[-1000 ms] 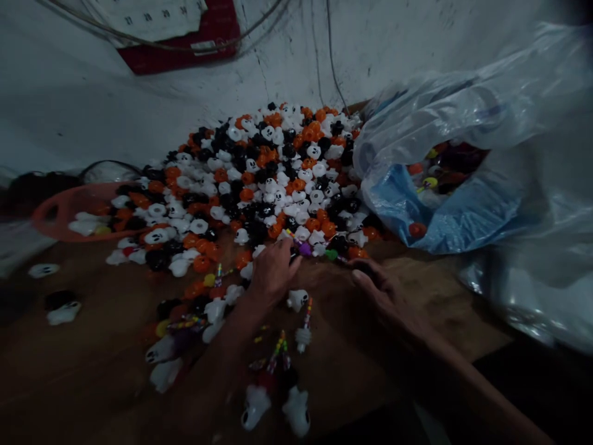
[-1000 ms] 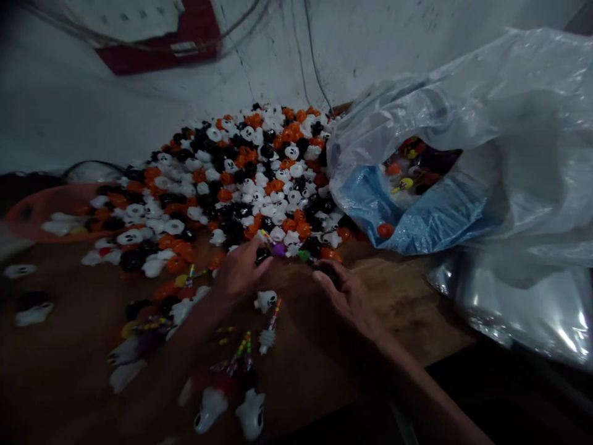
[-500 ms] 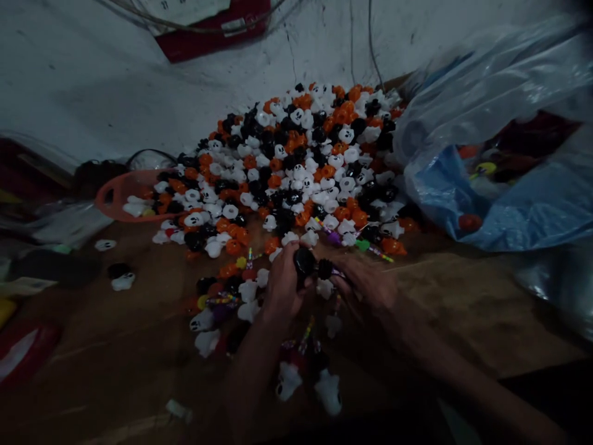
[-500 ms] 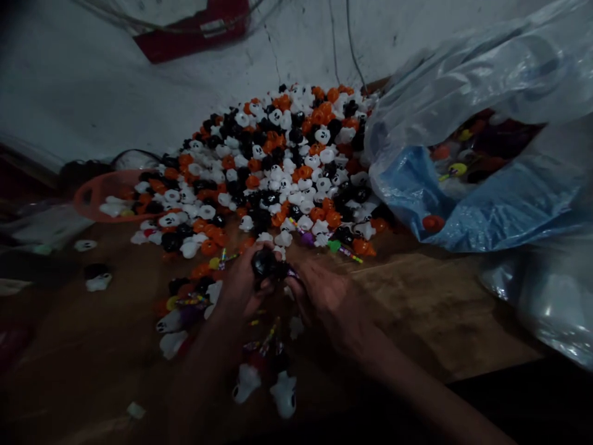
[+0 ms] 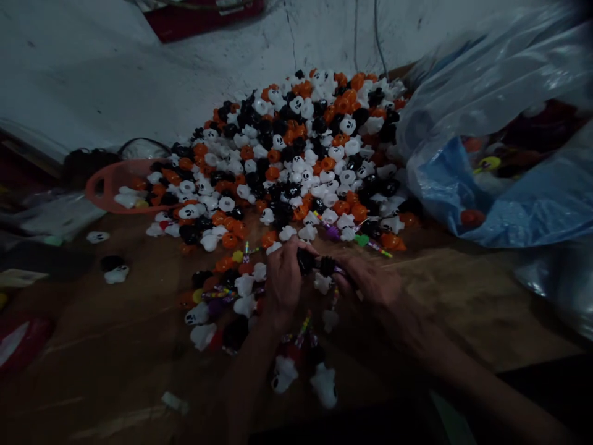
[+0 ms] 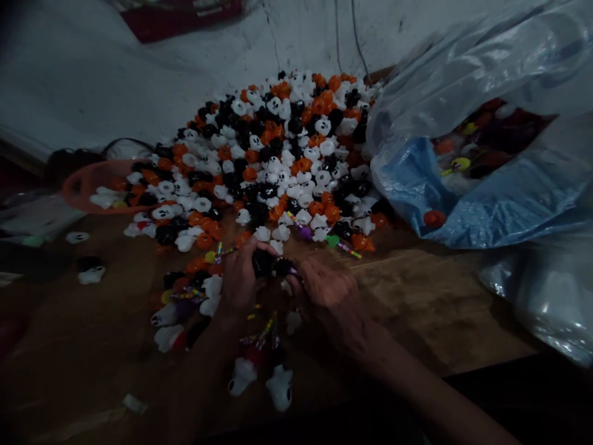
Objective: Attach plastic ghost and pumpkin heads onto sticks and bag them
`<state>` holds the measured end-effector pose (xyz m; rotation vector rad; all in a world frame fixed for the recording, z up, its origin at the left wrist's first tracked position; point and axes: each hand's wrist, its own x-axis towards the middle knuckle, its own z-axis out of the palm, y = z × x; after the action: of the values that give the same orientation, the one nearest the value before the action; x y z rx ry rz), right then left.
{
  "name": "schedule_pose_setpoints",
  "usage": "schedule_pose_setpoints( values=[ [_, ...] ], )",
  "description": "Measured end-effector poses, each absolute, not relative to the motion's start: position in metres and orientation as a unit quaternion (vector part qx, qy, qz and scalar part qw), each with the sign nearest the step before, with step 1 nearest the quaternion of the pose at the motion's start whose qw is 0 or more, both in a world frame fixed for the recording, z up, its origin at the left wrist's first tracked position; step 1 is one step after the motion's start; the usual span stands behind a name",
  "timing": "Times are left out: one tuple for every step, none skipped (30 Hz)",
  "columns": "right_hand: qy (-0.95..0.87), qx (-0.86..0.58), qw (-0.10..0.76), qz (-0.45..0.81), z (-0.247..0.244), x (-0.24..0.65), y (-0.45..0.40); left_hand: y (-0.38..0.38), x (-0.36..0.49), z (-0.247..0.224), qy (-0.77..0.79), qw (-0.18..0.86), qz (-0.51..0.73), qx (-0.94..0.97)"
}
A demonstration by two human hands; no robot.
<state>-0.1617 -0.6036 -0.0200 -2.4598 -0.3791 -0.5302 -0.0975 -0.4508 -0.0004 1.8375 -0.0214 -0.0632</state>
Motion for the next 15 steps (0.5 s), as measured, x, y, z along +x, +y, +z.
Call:
schedule_pose_setpoints(
  values=[
    [-0.138,-0.920,0.299,-0.212,-0.0164,-0.1623,-0.6039,-0.4519,-0.0967,0.0001,0.002,0.619,-0.037,0.785],
    [-0.133,-0.918,0.300,-0.225,-0.0137,-0.1625,-0.6040,-0.4529,-0.0963,0.0005,0.007,0.628,-0.050,0.777],
    [-0.131,-0.918,0.296,-0.231,-0.0122,-0.1626,-0.6039,-0.4537,-0.0962,0.0005,0.008,0.633,-0.057,0.772],
    [-0.131,-0.920,0.288,-0.231,-0.0118,-0.1625,-0.6036,-0.4542,-0.0965,0.0002,0.005,0.632,-0.059,0.773],
    [-0.129,-0.925,0.278,-0.226,-0.0124,-0.1624,-0.6033,-0.4544,-0.0970,-0.0005,0.000,0.624,-0.053,0.780],
    [-0.126,-0.929,0.266,-0.226,-0.0136,-0.1624,-0.6030,-0.4543,-0.0976,-0.0016,-0.009,0.613,-0.044,0.789],
    [-0.125,-0.932,0.251,-0.227,-0.0150,-0.1626,-0.6029,-0.4542,-0.0981,-0.0029,-0.019,0.602,-0.034,0.798],
    [-0.130,-0.935,0.237,-0.228,-0.0162,-0.1632,-0.6031,-0.4539,-0.0985,-0.0045,-0.028,0.592,-0.030,0.805],
    [-0.142,-0.937,0.224,-0.228,-0.0169,-0.1640,-0.6036,-0.4536,-0.0986,-0.0059,-0.035,0.585,-0.029,0.810],
    [-0.155,-0.937,0.211,-0.230,-0.0168,-0.1650,-0.6044,-0.4533,-0.0986,-0.0071,-0.039,0.581,-0.030,0.812],
    [-0.169,-0.938,0.198,-0.229,-0.0159,-0.1660,-0.6055,-0.4531,-0.0986,-0.0077,-0.042,0.578,-0.031,0.814],
    [-0.180,-0.939,0.187,-0.225,-0.0143,-0.1669,-0.6067,-0.4529,-0.0986,-0.0076,-0.046,0.572,-0.030,0.818],
    [-0.189,-0.940,0.175,-0.223,-0.0123,-0.1677,-0.6080,-0.4528,-0.0987,-0.0067,-0.053,0.562,-0.028,0.825],
    [-0.196,-0.940,0.164,-0.224,-0.0103,-0.1682,-0.6093,-0.4528,-0.0990,-0.0049,-0.064,0.547,-0.025,0.834],
    [-0.202,-0.941,0.155,-0.223,-0.0085,-0.1685,-0.6105,-0.4529,-0.0995,-0.0023,-0.078,0.529,-0.021,0.845]
  ],
)
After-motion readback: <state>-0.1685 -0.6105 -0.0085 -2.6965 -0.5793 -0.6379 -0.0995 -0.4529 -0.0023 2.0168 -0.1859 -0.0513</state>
